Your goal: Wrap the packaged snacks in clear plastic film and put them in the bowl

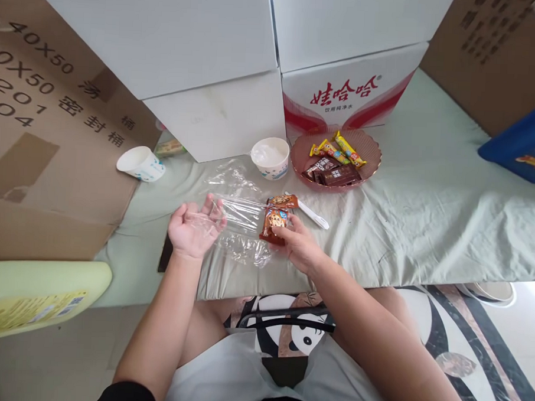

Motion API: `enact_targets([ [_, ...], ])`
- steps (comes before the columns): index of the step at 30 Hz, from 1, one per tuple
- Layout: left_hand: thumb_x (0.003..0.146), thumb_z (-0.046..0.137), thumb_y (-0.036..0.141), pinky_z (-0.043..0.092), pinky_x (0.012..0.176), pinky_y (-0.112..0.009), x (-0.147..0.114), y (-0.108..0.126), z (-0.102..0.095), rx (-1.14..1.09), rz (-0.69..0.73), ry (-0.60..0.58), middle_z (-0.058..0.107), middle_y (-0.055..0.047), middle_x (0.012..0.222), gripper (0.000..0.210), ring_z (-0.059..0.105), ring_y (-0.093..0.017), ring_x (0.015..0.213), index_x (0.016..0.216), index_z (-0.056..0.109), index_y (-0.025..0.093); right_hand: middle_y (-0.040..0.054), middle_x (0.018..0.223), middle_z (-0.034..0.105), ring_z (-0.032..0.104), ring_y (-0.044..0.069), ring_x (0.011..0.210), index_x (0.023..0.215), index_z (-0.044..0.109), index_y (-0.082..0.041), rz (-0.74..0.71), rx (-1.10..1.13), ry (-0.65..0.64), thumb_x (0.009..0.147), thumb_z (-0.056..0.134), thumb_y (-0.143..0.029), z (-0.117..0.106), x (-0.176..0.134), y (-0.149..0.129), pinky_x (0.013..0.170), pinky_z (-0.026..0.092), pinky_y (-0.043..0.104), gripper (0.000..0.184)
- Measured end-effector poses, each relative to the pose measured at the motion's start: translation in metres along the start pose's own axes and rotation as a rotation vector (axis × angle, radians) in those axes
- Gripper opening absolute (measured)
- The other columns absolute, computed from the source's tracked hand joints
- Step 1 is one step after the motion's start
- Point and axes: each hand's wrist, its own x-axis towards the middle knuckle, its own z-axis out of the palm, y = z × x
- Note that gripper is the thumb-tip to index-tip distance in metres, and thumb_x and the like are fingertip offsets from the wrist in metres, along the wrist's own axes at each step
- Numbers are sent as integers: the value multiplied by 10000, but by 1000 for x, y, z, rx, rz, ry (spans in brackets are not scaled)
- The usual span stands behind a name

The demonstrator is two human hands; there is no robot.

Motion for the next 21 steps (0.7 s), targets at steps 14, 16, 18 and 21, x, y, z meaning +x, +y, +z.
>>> enact_targets([
  [14,920,475,619,583,899,-533,-8,2,-38,17,-15,101,775,-65,809,612,753,-305,1029,510,362,179,-64,871,698,677,137,632,1224,532,-337,21,-96,-153,597,889,-293,-4,-8,8,576,532,274,723],
  [16,943,442,601,589,868,-520,-10,5,-36,-1,4,100,771,-64,794,617,761,-298,983,504,353,177,-18,1039,742,746,184,816,1214,543,-341,9,-98,-143,622,862,-291,-8,-13,6,722,587,333,674],
  [18,973,417,532,598,810,-452,-11,10,-32,-66,49,87,779,-42,814,606,767,-255,904,491,350,171,10,1169,742,748,220,1007,1248,543,-356,-53,-143,-139,643,848,-262,-13,-20,2,863,589,387,685],
  [21,983,441,417,580,694,-321,-11,16,-25,-174,97,69,787,-13,824,573,760,-189,813,469,385,171,22,1224,736,726,240,1095,1330,534,-387,-158,-193,-112,691,804,-250,-19,-31,-7,908,587,438,707],
])
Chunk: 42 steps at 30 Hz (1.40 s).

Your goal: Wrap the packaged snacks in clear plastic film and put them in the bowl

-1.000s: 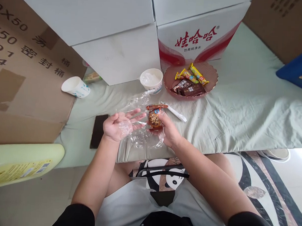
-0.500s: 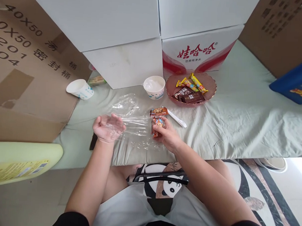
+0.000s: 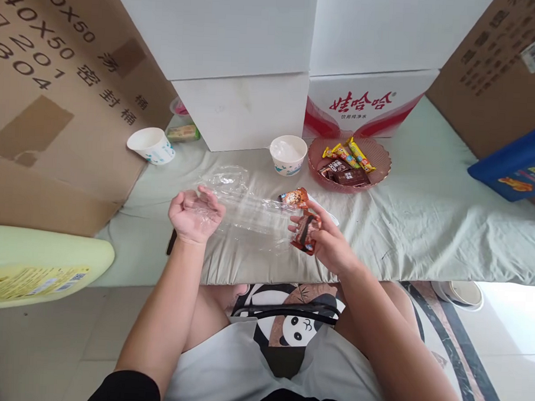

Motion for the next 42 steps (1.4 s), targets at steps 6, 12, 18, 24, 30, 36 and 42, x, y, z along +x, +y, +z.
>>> enact_targets([
  [6,982,478,316,521,599,-239,6,6,6,-96,97,120,763,15,704,507,716,-122,652,498,582,205,37,1089,756,730,248,960,1164,631,-314,-50,85,182,699,696,-375,-1,-6,-13,792,617,434,473],
  [12,1000,466,372,492,646,-273,8,10,-3,-15,41,80,713,37,585,546,658,-107,545,511,685,268,46,1120,715,681,241,901,1320,515,-343,-374,-658,272,791,694,-412,10,27,-25,794,565,417,563],
  [18,988,468,366,463,633,-278,5,6,0,-4,2,44,695,35,547,552,614,-89,494,488,680,268,195,1376,636,549,390,1262,1445,518,-199,-444,-1813,48,857,630,-338,22,81,-30,1008,428,505,614],
  [24,982,465,370,447,585,-253,5,2,10,-27,-43,70,674,37,529,543,582,-72,461,490,658,246,178,1187,686,624,339,1133,1515,480,-196,-346,-2039,-146,910,626,-351,21,68,-28,1020,390,456,641],
  [30,945,539,356,466,568,-255,5,-5,12,-3,-60,81,668,23,534,468,600,-97,478,508,652,231,165,1227,670,633,344,1086,1517,466,-243,-637,-1823,114,925,589,-481,-3,43,-80,895,480,441,650],
  [36,911,558,353,575,650,-322,2,-10,13,40,-150,60,679,16,555,409,628,-129,497,536,657,223,199,1372,604,493,459,1316,1442,544,-220,-691,-1718,430,788,733,-577,-28,63,-140,1076,329,707,769],
  [42,845,582,449,583,864,-598,-2,-28,0,176,-365,-136,726,-51,653,416,734,-260,657,509,588,204,149,1587,475,400,365,1495,1479,512,-248,-607,-1214,-198,772,760,-571,11,32,-54,1240,294,592,816],
])
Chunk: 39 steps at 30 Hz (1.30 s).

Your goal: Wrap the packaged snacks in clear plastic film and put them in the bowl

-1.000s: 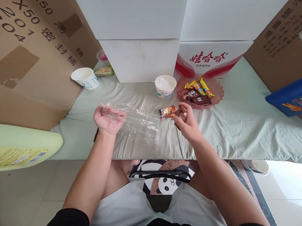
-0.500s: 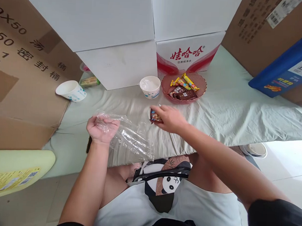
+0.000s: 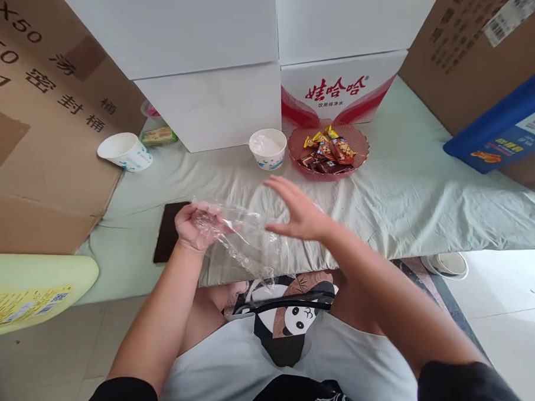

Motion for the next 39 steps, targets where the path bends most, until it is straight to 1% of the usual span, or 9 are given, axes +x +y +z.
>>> enact_targets([
  [3,660,757,539,607,711,-592,-1,-16,-1,113,-222,-221,756,-112,712,482,756,-369,699,470,489,186,124,1518,558,404,348,1507,1375,604,-266,27,310,-32,750,798,-526,48,-18,-5,1247,288,591,705],
  [6,619,819,524,566,481,-403,0,-18,0,220,-328,-297,740,-123,679,612,740,-338,577,455,339,182,71,1113,755,644,301,1252,1023,725,-270,105,546,-71,826,741,-507,64,-24,-2,1100,464,537,309],
  [10,768,716,354,375,356,-195,8,2,-2,257,-171,-3,723,-68,648,373,671,-175,448,576,446,184,29,664,698,660,178,662,705,641,-230,296,686,50,847,706,-618,59,-24,7,720,545,369,418],
  [14,794,716,352,562,576,-226,14,15,-6,131,50,183,787,-51,864,204,770,-182,714,873,608,199,-32,511,573,513,116,451,661,520,-252,516,819,397,784,741,-673,56,-19,14,488,449,280,491],
  [17,719,833,308,616,772,-346,14,8,-6,240,-2,90,796,-81,1054,525,790,-252,899,1178,584,254,-56,503,524,473,93,427,662,482,-259,625,896,519,732,783,-659,55,-12,18,428,413,246,505],
  [20,672,886,195,581,669,-280,16,-1,-4,407,-90,91,793,-59,887,655,772,-211,737,1242,567,248,-71,512,502,480,88,439,688,484,-262,650,900,619,689,815,-643,49,-8,20,425,428,235,505],
  [25,742,830,207,508,590,-184,28,0,-1,279,247,328,750,13,776,568,700,-109,622,1248,581,273,-111,472,482,407,73,369,846,539,-265,619,864,661,754,784,-587,41,-11,23,436,435,244,414],
  [30,740,845,229,558,673,-243,25,-1,2,383,188,272,789,-23,916,865,761,-171,714,1491,433,347,-92,610,598,535,96,457,1216,531,-283,631,883,668,778,765,-499,41,-15,30,450,450,238,542],
  [39,743,826,409,587,624,-252,21,0,-22,749,506,270,789,-33,925,513,739,-149,659,1191,636,243,-7,850,695,688,128,663,1040,625,-274,409,590,684,903,639,-467,31,-23,40,628,591,281,237],
])
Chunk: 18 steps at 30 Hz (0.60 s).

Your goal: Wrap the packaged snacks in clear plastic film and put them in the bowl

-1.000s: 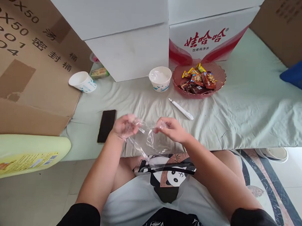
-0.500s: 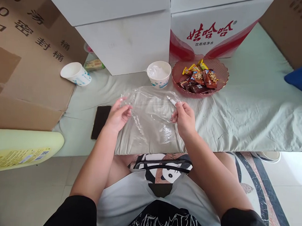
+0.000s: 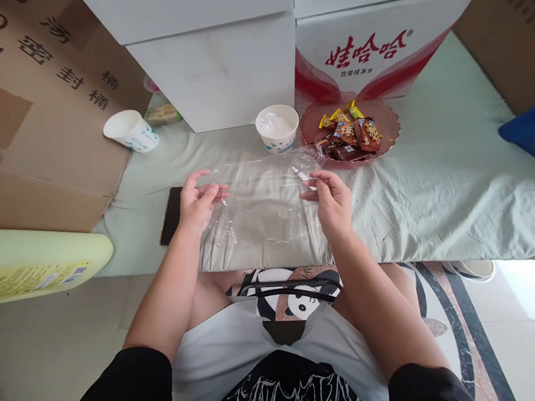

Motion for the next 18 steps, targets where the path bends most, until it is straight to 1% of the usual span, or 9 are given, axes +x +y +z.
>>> enact_targets([
  [3,685,838,381,610,722,-295,2,-5,-6,144,81,-89,788,-77,992,475,763,-195,826,1100,705,192,36,1021,733,715,159,790,1190,641,-274,-114,-144,-99,850,704,-420,-7,1,0,741,604,331,374],
  [5,686,822,341,604,765,-307,2,-6,-9,274,113,-95,784,-73,984,485,753,-199,878,1137,725,191,40,1002,735,705,179,825,1262,634,-272,-188,-305,-107,818,728,-374,-11,4,2,778,599,360,466],
  [7,739,779,339,593,790,-314,1,-6,-10,416,152,-64,771,-50,911,406,730,-182,847,1117,750,193,34,913,717,678,186,787,1183,689,-259,-248,-499,-73,825,697,-332,-14,6,4,778,588,383,366],
  [9,803,729,357,575,778,-307,2,-5,-12,526,224,-25,744,-34,861,290,689,-159,788,1039,780,197,45,862,672,650,202,782,1013,741,-250,-336,-658,0,844,655,-319,-17,8,5,777,572,413,201],
  [11,838,697,387,553,730,-300,3,-5,-14,581,319,10,698,-34,846,241,634,-143,737,948,803,202,77,914,636,640,240,869,882,742,-246,-449,-746,83,856,636,-332,-18,9,3,803,555,452,138],
  [13,824,710,438,547,751,-324,5,-4,-16,584,396,54,650,-52,889,258,610,-151,769,831,809,201,109,1046,624,627,294,1033,820,718,-248,-549,-776,132,850,637,-335,-18,8,-2,889,532,508,122],
  [15,768,758,503,548,858,-369,6,-3,-17,528,410,85,632,-81,1001,313,626,-191,918,699,780,199,112,1153,636,588,341,1209,772,675,-249,-599,-758,102,835,634,-325,-17,6,-10,1015,474,569,107],
  [17,715,793,553,539,940,-394,5,1,-16,391,350,65,641,-100,1110,398,624,-239,1087,575,702,192,88,1066,690,593,346,1252,726,625,-249,-564,-666,4,830,623,-338,-17,3,-16,1104,403,603,138],
  [18,698,798,565,547,936,-388,3,4,-15,291,291,39,660,-102,1109,442,634,-246,1107,526,647,187,71,938,706,642,331,1182,715,603,-249,-495,-581,-62,834,619,-356,-18,2,-19,1103,408,599,161],
])
